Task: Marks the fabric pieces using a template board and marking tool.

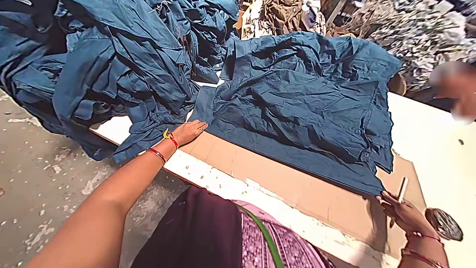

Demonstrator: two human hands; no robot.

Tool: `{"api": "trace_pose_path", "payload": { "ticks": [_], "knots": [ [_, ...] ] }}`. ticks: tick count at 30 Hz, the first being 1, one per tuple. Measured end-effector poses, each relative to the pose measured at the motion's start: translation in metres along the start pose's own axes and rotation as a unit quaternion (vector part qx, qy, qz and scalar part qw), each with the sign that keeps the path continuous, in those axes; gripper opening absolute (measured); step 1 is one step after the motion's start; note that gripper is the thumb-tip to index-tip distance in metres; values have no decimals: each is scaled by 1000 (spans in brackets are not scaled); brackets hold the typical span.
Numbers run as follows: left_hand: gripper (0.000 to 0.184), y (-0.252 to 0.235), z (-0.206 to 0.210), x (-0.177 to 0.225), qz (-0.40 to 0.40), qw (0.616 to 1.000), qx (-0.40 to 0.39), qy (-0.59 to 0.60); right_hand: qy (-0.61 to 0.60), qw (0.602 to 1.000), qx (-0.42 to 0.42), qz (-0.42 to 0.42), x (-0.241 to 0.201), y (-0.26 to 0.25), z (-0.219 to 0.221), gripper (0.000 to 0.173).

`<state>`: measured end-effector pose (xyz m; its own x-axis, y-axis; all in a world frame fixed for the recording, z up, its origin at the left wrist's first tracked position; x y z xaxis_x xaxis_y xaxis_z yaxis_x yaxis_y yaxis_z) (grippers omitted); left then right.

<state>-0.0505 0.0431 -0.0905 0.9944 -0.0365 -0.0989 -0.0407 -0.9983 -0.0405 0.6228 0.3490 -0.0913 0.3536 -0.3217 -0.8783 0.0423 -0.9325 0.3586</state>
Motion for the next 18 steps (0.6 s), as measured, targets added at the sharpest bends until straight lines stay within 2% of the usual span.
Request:
{"api": "trace_pose_path", "payload": {
  "ticks": [2,6,9,13,18],
  "knots": [
    [39,-3,3,3,-13,998,-52,-20,39,999,8,-8,-1,2,-3,15],
    [39,-1,-2,12,-69,991,-104,-44,178,983,37,-32,-23,5,-2,20],
    [37,-3,-9,23,-119,988,-94,3,243,969,33,-44,-53,25,-10,40],
    [37,-9,-4,29,-144,987,-69,-1,246,968,18,-39,-43,24,-9,26],
    [38,-15,-3,34,-249,960,-122,-30,253,967,-28,-13,-12,6,-3,23]
  ]
}}
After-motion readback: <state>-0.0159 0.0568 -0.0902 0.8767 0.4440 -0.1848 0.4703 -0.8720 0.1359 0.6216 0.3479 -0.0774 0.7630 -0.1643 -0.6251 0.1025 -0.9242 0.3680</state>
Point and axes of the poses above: each hand's wrist, its own y-axis away from the middle knuckle, its own z-axis out of the palm, x = y × z, the point moved 7 cm from there along -y, towards the middle knuckle, and after that the axes turned 9 degrees about -y, right-handed, at the moved point
